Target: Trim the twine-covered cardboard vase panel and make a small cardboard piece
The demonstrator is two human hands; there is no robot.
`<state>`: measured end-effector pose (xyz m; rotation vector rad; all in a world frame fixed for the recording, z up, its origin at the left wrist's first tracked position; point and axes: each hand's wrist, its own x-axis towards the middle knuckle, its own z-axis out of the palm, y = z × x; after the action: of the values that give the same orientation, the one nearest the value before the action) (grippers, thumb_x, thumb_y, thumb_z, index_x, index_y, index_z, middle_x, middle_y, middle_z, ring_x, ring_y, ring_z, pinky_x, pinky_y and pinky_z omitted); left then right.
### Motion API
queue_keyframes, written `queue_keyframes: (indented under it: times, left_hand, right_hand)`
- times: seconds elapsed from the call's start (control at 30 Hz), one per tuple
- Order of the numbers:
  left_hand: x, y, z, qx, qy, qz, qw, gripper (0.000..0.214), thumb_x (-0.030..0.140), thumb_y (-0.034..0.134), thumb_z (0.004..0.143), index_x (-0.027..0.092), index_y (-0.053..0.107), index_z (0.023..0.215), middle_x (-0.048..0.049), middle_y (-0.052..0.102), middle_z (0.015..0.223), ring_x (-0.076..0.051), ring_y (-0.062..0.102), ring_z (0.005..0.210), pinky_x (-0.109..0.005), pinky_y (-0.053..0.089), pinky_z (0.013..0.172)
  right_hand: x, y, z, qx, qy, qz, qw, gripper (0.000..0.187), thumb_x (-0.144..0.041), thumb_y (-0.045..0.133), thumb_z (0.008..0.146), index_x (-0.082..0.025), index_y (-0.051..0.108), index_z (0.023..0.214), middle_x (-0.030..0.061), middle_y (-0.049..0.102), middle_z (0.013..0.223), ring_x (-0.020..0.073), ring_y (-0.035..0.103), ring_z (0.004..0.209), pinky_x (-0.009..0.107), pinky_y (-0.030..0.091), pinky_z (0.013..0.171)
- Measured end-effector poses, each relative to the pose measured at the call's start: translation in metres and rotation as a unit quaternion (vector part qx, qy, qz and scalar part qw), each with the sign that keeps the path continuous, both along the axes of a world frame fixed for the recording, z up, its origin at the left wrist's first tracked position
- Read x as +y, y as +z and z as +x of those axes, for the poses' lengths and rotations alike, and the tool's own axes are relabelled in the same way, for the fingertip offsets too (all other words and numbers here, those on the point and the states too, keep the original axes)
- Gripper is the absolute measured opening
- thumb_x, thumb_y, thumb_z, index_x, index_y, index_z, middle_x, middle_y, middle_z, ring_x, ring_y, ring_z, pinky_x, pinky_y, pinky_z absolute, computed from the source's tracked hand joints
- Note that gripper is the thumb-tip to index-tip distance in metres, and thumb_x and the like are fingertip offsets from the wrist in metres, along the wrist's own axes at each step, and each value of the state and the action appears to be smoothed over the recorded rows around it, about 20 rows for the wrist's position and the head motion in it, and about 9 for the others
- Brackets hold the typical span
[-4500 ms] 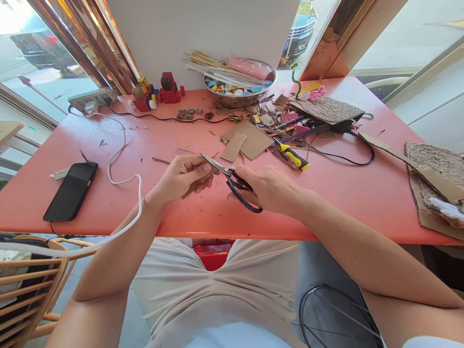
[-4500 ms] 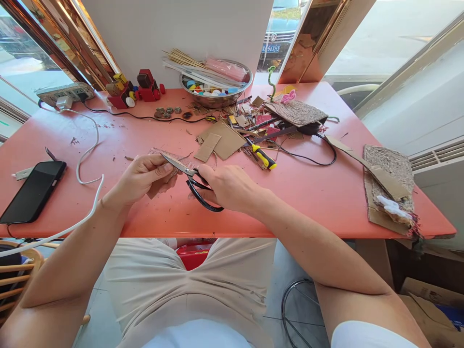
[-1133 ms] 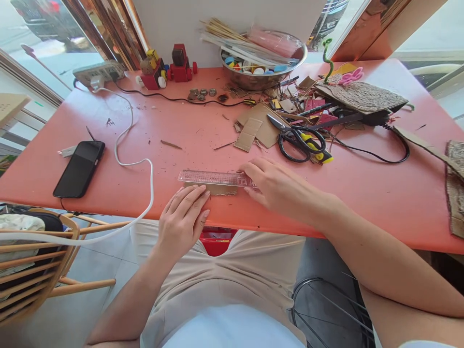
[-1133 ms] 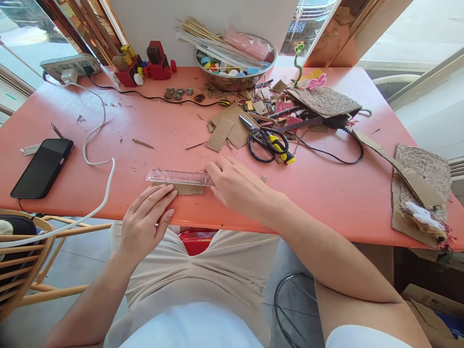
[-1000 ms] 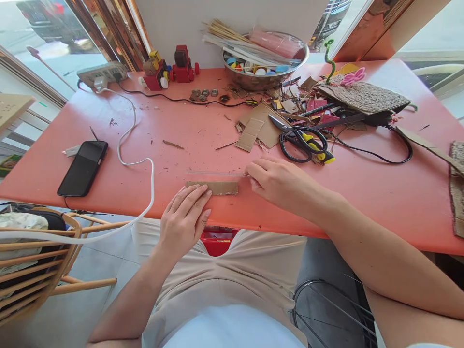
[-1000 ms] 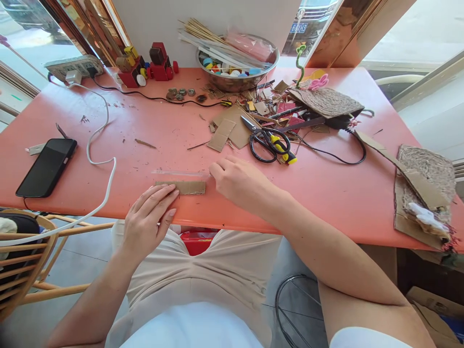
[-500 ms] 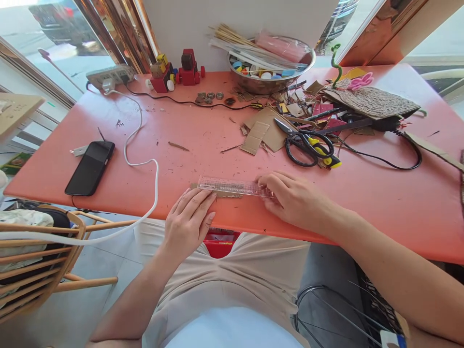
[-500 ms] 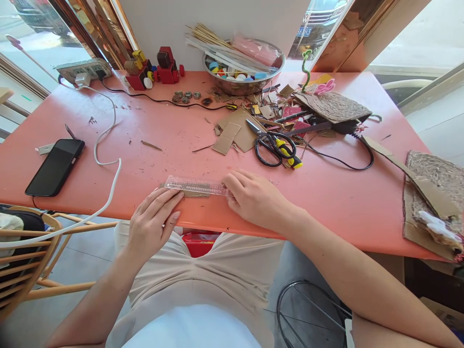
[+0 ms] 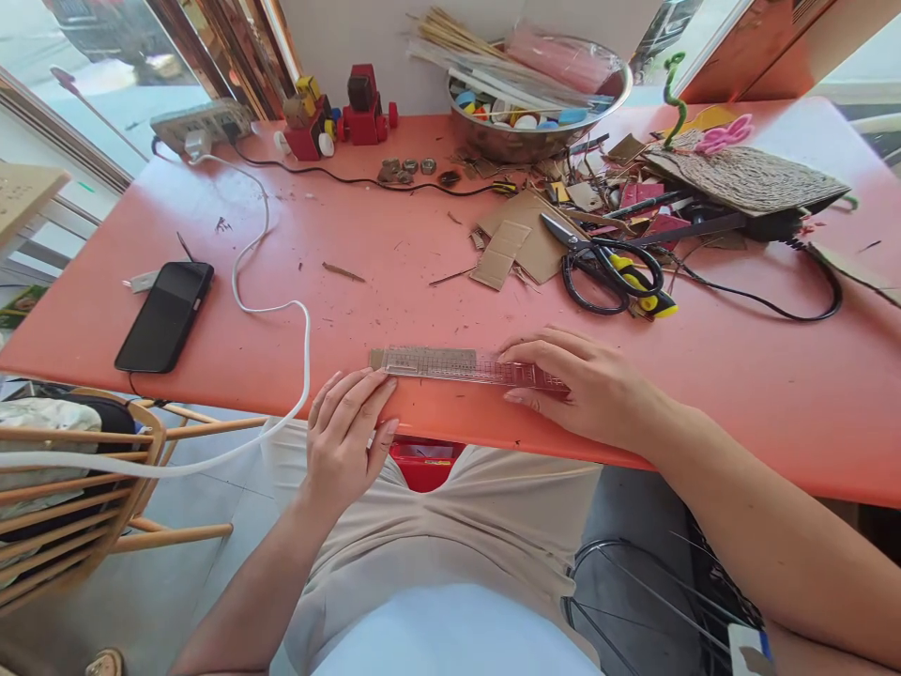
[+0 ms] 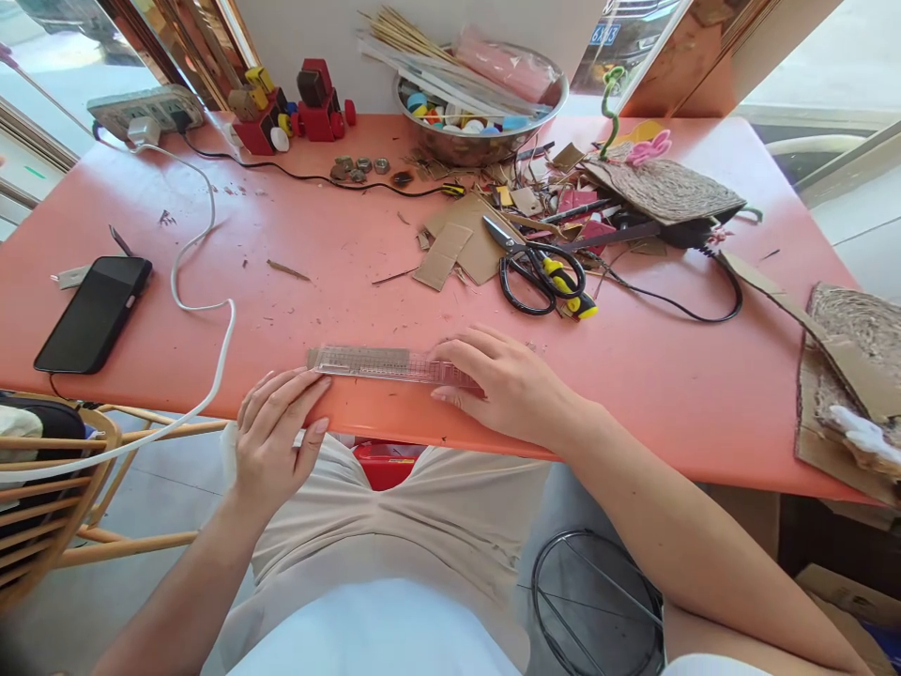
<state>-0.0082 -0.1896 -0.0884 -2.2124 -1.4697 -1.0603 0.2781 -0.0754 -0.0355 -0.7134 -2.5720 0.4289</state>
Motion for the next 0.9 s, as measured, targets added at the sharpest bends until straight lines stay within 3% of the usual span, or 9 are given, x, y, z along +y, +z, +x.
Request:
queue_keyframes:
  times: [0.17, 0.5, 0.63, 0.9]
  left_hand:
    - [0.001, -0.001, 0.000, -0.004, -0.002, 0.005, 1.000, 0.049, 0.020, 0.055, 0.103, 0.024, 0.056, 0.152, -0.0103, 0.079, 0.118, -0.025, 0.075, 0.111, -0.040, 0.054, 0.107]
    - [0.000, -0.001, 0.002, -0.013, 0.002, 0.011, 1.000, 0.047, 0.019, 0.058, 0.101, 0.024, 0.059, 0.147, -0.0080, 0.081, 0.115, -0.025, 0.075, 0.110, -0.040, 0.053, 0.108]
    - [0.001, -0.002, 0.002, -0.015, 0.001, 0.017, 1.000, 0.045, 0.018, 0.059, 0.099, 0.023, 0.062, 0.144, -0.0074, 0.082, 0.113, -0.025, 0.075, 0.108, -0.041, 0.054, 0.108]
    - [0.001, -0.002, 0.002, -0.019, -0.002, 0.022, 1.000, 0.040, 0.015, 0.060, 0.098, 0.021, 0.065, 0.137, -0.0077, 0.083, 0.111, -0.023, 0.076, 0.107, -0.042, 0.051, 0.114]
  right_hand:
    - [-0.001, -0.001, 0.000, 0.002, -0.010, 0.038, 0.999, 0.019, -0.029, 0.054, 0.105, -0.023, 0.069, 0.116, 0.0098, 0.079, 0.101, 0.0231, 0.074, 0.091, 0.035, 0.062, 0.080]
    - [0.002, 0.003, -0.009, 0.019, 0.030, 0.067, 0.997, 0.023, -0.020, 0.056, 0.104, -0.023, 0.071, 0.121, 0.0105, 0.080, 0.108, 0.0226, 0.074, 0.099, 0.039, 0.064, 0.094]
    - [0.003, 0.006, -0.016, 0.016, 0.036, 0.048, 0.998, 0.024, -0.021, 0.055, 0.105, -0.025, 0.073, 0.120, 0.0104, 0.080, 0.110, 0.0223, 0.075, 0.100, 0.042, 0.064, 0.098]
    - [0.006, 0.007, -0.016, 0.003, 0.041, 0.034, 0.999, 0.028, -0.020, 0.053, 0.105, -0.025, 0.076, 0.119, 0.0121, 0.079, 0.111, 0.0232, 0.075, 0.102, 0.039, 0.066, 0.090]
